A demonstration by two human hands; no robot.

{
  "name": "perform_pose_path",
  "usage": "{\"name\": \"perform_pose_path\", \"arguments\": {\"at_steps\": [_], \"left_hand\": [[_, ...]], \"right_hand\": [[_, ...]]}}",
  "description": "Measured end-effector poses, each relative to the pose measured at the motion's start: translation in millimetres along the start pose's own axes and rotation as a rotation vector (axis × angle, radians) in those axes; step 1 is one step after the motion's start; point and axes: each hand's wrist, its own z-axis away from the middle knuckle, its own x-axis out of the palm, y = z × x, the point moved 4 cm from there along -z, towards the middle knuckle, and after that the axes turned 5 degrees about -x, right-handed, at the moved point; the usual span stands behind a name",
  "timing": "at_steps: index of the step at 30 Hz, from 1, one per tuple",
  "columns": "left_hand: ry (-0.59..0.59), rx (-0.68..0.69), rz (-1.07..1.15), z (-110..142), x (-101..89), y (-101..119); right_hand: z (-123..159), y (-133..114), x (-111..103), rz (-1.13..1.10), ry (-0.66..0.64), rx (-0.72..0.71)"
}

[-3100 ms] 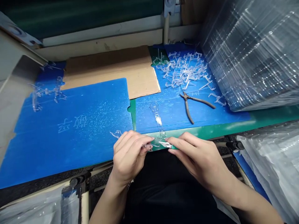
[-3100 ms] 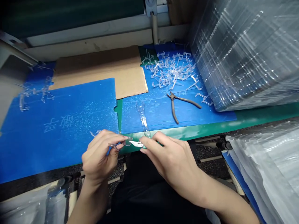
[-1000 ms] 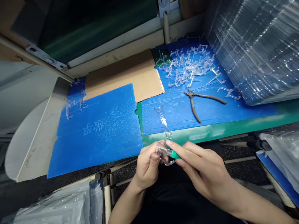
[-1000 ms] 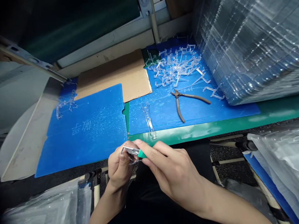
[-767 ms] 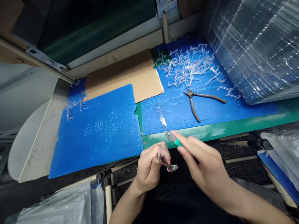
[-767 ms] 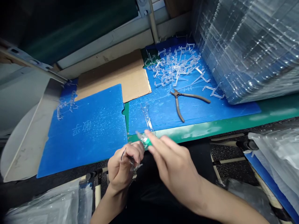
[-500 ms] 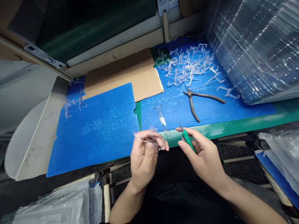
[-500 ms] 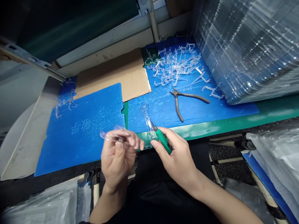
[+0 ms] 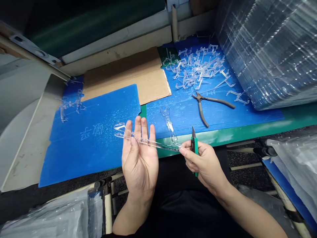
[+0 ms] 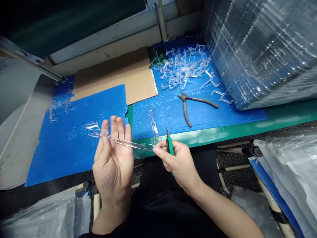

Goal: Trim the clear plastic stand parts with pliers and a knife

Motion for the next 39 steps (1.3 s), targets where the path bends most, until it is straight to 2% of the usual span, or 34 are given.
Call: {"name": "perform_pose_path", "arguments": {"at_steps": [2, 3, 5, 6, 7, 8, 9, 10, 11, 13, 19, 21, 25, 27, 32, 39], "left_hand": [[0.056, -0.003, -0.068, -3, -8.9, -4], [0.1, 0.083, -0.143, -4, -13.9, -1], [0.108, 0.435, -0.406, -3, -16.2, 16], [0.035, 0.634, -0.588, 0, -11.0, 25], [-0.096, 0.797, -0.778, 3, -2.6, 31], [-0.264, 0.901, -0.951, 6, 6.4, 33], [-0.43, 0.948, -1.079, 7, 14.1, 33], [-0.558, 0.954, -1.155, 8, 19.6, 33], [-0.633, 0.94, -1.186, 7, 23.1, 32], [-0.669, 0.932, -1.18, 4, 25.2, 33], [-0.445, 1.055, -1.114, -9, 3.4, 38], [-0.408, 1.088, -1.097, -9, -1.7, 40], [-0.391, 1.125, -1.094, -5, -2.1, 43], [-0.397, 1.145, -1.089, -3, -1.0, 44], [-0.415, 1.154, -1.082, -2, -2.7, 45], [-0.416, 1.193, -1.093, -1, -3.5, 46]], "right_hand": [[-1, -3, -5, -0.021, 0.052, -0.032], [-1, -7, -8, 0.001, 0.077, -0.067], [1, -19, -12, 0.138, 0.115, -0.183], [3, -27, -12, 0.247, 0.119, -0.263], [5, -35, -10, 0.367, 0.109, -0.353], [7, -42, -7, 0.483, 0.087, -0.445], [10, -48, -3, 0.58, 0.053, -0.534], [12, -53, 2, 0.654, 0.006, -0.61], [14, -56, 7, 0.707, -0.043, -0.672], [17, -61, 12, 0.788, -0.114, -0.733], [28, -64, 3, 1.107, -0.195, -0.621], [35, -64, 3, 1.206, -0.242, -0.668], [43, -63, 6, 1.306, -0.258, -0.808], [44, -62, 8, 1.326, -0.259, -0.841], [44, -62, 9, 1.317, -0.296, -0.804], [43, -66, 8, 1.145, -0.419, -0.591]]}}
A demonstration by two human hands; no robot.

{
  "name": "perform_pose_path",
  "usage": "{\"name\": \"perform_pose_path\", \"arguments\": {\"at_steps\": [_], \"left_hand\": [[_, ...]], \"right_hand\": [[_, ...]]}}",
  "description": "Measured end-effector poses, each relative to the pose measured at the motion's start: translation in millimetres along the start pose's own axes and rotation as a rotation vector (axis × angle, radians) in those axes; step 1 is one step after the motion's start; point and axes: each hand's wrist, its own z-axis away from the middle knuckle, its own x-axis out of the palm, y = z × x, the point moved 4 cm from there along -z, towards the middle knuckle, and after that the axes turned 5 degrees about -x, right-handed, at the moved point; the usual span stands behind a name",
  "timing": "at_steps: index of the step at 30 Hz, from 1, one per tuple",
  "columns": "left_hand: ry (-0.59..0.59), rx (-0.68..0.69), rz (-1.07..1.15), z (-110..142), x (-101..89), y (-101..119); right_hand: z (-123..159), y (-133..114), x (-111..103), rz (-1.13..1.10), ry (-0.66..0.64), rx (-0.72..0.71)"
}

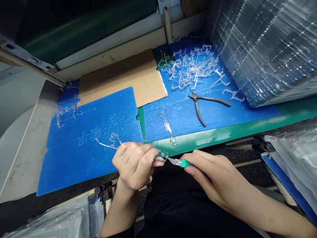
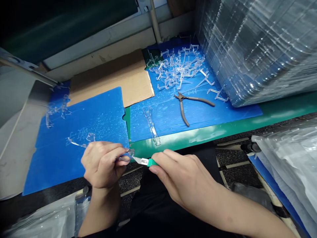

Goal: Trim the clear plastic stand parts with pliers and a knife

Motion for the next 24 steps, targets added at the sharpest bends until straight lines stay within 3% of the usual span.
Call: {"name": "perform_pose_path", "arguments": {"at_steps": [17, 24], "left_hand": [[-0.086, -0.048, 0.048, 2, 1.8, 2], [-0.118, -0.093, 0.158, -4, -1.5, 18]], "right_hand": [[4, 1, 1, 0.385, 0.16, -0.093], [-1, 35, -10, 0.406, 0.244, 0.034]]}}
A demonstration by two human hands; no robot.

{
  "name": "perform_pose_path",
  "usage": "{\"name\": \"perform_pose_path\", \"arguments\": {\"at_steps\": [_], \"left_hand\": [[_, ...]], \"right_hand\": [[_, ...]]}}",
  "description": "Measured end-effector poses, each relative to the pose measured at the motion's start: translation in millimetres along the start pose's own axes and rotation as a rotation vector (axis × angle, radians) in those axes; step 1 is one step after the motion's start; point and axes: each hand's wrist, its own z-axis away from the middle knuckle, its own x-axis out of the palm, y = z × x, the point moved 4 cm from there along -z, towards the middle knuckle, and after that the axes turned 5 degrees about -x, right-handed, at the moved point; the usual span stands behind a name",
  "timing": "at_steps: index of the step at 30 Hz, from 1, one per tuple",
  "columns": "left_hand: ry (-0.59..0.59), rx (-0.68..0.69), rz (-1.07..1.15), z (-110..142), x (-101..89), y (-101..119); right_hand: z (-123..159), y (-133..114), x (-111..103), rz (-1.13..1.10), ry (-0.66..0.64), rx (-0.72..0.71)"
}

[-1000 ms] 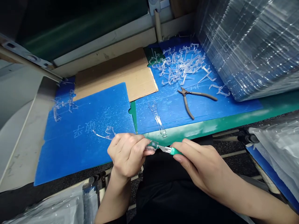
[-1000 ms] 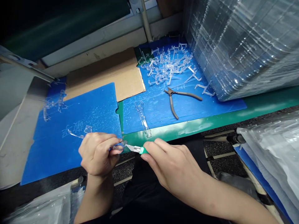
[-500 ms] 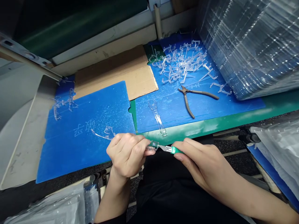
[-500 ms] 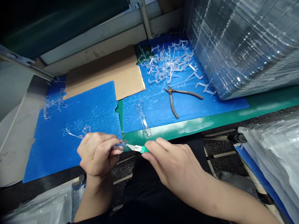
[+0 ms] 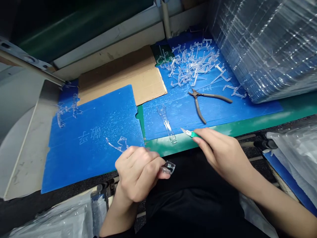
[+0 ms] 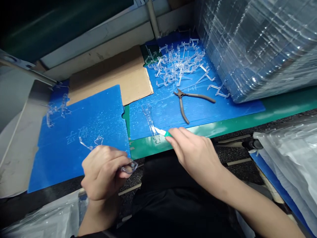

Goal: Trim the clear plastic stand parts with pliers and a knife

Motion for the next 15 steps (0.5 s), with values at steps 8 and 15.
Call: {"name": "perform_pose_path", "arguments": {"at_steps": [8, 15], "left_hand": [[-0.012, -0.315, 0.375, -2, 14.3, -2], [0.032, -0.345, 0.462, 6, 15.5, 0]], "right_hand": [[-19, -15, 15, -1.031, -0.114, 0.336], [-31, -41, 24, -1.585, -0.154, 0.389]]}}
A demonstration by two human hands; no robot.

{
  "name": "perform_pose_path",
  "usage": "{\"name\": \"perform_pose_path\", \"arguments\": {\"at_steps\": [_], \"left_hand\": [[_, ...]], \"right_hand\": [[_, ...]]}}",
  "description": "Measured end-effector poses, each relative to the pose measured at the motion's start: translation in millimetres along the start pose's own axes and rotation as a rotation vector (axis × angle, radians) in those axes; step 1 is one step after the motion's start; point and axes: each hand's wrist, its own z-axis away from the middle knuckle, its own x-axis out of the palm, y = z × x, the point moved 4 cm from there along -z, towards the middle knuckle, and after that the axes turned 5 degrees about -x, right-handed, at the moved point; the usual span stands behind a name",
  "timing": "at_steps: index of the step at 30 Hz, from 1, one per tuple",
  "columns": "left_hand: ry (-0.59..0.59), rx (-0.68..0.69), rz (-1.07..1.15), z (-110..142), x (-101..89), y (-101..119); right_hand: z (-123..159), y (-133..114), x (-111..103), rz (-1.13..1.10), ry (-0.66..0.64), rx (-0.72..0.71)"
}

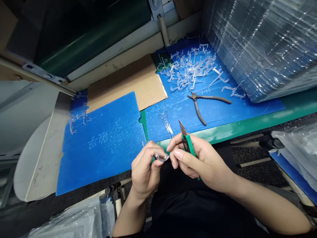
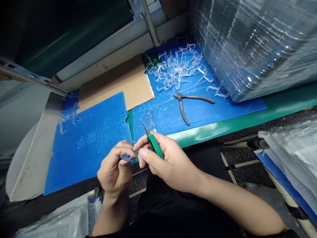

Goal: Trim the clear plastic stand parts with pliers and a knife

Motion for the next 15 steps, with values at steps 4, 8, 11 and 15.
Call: {"name": "perform_pose_path", "arguments": {"at_steps": [4, 8, 11, 15], "left_hand": [[-0.014, 0.019, -0.002, 1.0, 1.2, 0.6], [0.0, 0.082, -0.042, 0.3, 1.5, 5.9], [0.023, 0.108, -0.051, 0.8, 1.1, 8.5], [0.027, 0.12, -0.031, 4.6, 0.8, 5.3]], "right_hand": [[1.5, -0.4, 3.3, -0.011, -0.011, -0.01], [5.6, 0.2, 4.3, 0.0, -0.016, -0.028], [7.5, 0.4, 4.4, 0.017, -0.032, -0.041], [8.3, -2.6, 5.8, 0.131, -0.052, -0.1]]}}
